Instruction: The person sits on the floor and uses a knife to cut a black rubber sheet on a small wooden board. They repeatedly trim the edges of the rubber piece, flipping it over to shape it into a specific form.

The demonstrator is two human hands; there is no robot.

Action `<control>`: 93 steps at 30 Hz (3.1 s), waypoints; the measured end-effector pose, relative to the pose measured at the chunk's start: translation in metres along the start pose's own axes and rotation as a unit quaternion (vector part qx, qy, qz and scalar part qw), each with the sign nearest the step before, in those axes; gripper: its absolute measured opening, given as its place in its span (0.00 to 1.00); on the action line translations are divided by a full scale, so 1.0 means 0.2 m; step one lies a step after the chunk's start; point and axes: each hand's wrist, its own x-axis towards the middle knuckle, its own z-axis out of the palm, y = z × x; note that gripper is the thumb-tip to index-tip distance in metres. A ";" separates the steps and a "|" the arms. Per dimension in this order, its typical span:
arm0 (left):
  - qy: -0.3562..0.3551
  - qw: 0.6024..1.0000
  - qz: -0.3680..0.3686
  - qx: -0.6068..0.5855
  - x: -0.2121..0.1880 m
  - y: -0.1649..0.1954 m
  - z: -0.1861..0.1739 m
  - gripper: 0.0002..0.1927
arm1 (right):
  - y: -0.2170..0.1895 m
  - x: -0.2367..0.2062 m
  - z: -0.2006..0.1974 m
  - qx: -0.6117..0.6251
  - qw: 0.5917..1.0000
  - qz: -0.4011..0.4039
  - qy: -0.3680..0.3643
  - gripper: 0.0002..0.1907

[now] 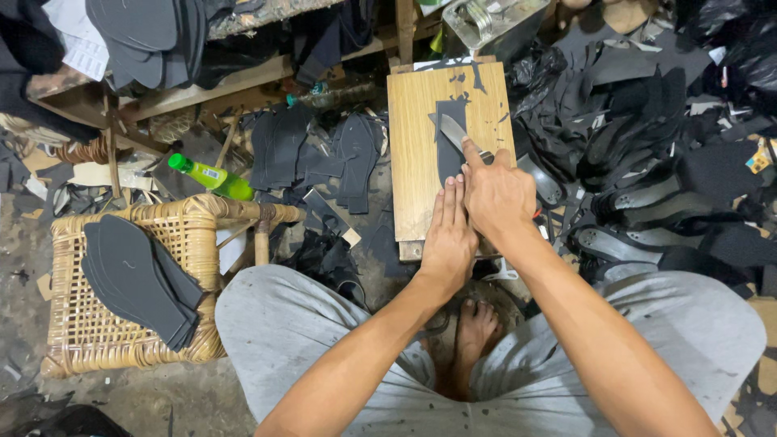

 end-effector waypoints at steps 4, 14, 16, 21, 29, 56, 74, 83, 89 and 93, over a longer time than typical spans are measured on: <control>-0.036 0.999 0.004 -0.003 0.00 0.00 -0.01 0.37 | -0.01 0.02 0.02 -0.003 1.000 0.000 0.003 0.25; 0.000 1.000 0.000 0.023 -0.05 0.03 -0.04 0.43 | -0.01 -0.05 -0.03 0.012 1.000 -0.009 0.022 0.23; 0.053 0.998 -0.009 0.017 -0.05 0.03 -0.03 0.45 | 0.00 -0.07 -0.04 0.020 1.000 0.001 0.000 0.24; -0.027 0.999 -0.003 0.039 -0.03 0.01 0.00 0.46 | 0.00 -0.04 -0.01 -0.009 1.000 -0.002 0.019 0.24; 0.018 0.999 -0.009 0.038 0.03 0.00 0.04 0.39 | 0.02 0.04 0.00 0.006 1.000 -0.012 0.024 0.24; 0.049 0.999 0.003 -0.002 0.04 -0.01 0.03 0.38 | 0.04 0.17 0.03 -0.003 1.000 -0.025 0.000 0.25; 0.021 1.000 -0.012 0.009 0.05 0.00 0.05 0.40 | 0.02 0.21 0.05 -0.002 1.000 -0.011 -0.009 0.23; 0.055 0.997 -0.029 -0.045 -0.06 0.00 -0.06 0.54 | 0.20 0.53 0.18 0.207 0.977 0.030 -0.038 0.21; 0.205 0.866 -0.149 -0.432 0.03 -0.17 -0.01 0.46 | 0.31 0.20 0.29 0.346 0.932 0.112 0.006 0.36; 0.236 0.766 -0.259 -0.540 0.18 -0.27 0.09 0.44 | 0.19 0.04 0.30 0.335 0.932 0.122 0.063 0.43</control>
